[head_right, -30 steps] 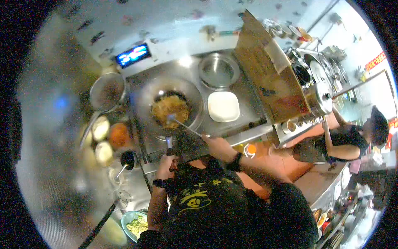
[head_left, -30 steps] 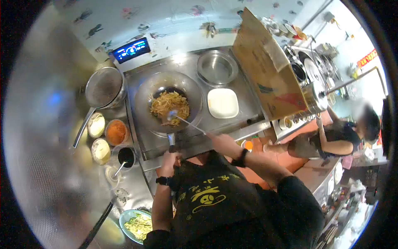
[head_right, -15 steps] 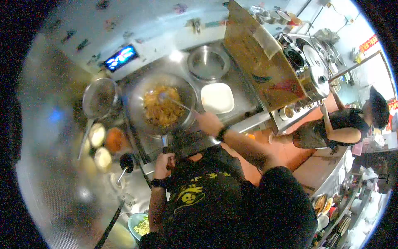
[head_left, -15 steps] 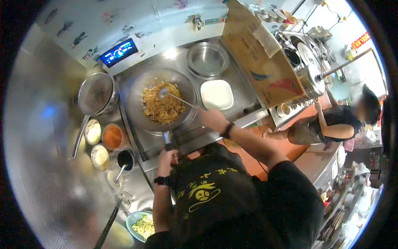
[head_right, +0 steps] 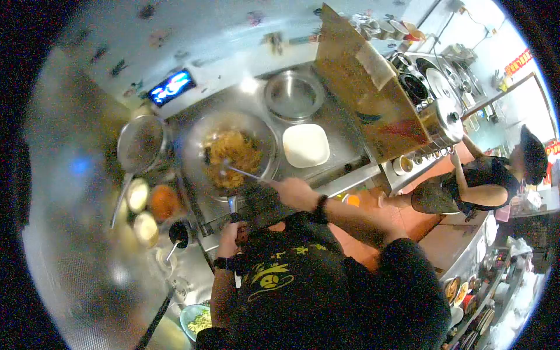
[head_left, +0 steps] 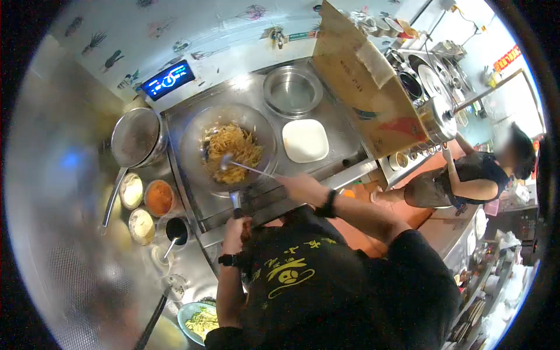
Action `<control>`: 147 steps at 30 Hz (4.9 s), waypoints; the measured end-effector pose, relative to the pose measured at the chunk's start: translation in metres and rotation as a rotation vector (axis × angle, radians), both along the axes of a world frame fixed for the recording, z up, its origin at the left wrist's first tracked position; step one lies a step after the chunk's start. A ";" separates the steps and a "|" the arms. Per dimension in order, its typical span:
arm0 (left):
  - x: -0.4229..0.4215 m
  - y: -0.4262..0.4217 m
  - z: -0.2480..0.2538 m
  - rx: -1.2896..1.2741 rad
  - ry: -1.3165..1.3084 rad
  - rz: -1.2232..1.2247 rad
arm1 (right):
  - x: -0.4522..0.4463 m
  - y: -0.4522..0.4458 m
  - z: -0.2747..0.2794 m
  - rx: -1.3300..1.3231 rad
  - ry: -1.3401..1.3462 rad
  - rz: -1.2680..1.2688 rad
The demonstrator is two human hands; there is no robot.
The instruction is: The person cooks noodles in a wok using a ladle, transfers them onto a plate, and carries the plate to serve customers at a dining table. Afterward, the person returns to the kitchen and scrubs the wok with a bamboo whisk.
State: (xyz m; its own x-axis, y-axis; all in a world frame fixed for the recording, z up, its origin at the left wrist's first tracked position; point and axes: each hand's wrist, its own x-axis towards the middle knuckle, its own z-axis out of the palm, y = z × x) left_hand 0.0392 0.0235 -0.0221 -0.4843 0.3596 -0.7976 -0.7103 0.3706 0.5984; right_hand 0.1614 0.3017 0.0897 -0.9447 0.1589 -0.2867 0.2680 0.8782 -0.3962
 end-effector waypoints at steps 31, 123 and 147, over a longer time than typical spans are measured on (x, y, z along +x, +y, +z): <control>0.000 0.002 0.012 0.067 -0.017 -0.035 | -0.028 0.016 -0.019 0.052 0.113 -0.036; 0.004 0.003 0.030 0.061 -0.091 0.022 | -0.017 0.027 -0.016 0.026 0.112 -0.113; -0.002 -0.005 0.004 0.056 0.034 -0.038 | -0.018 0.000 0.037 0.024 0.038 0.039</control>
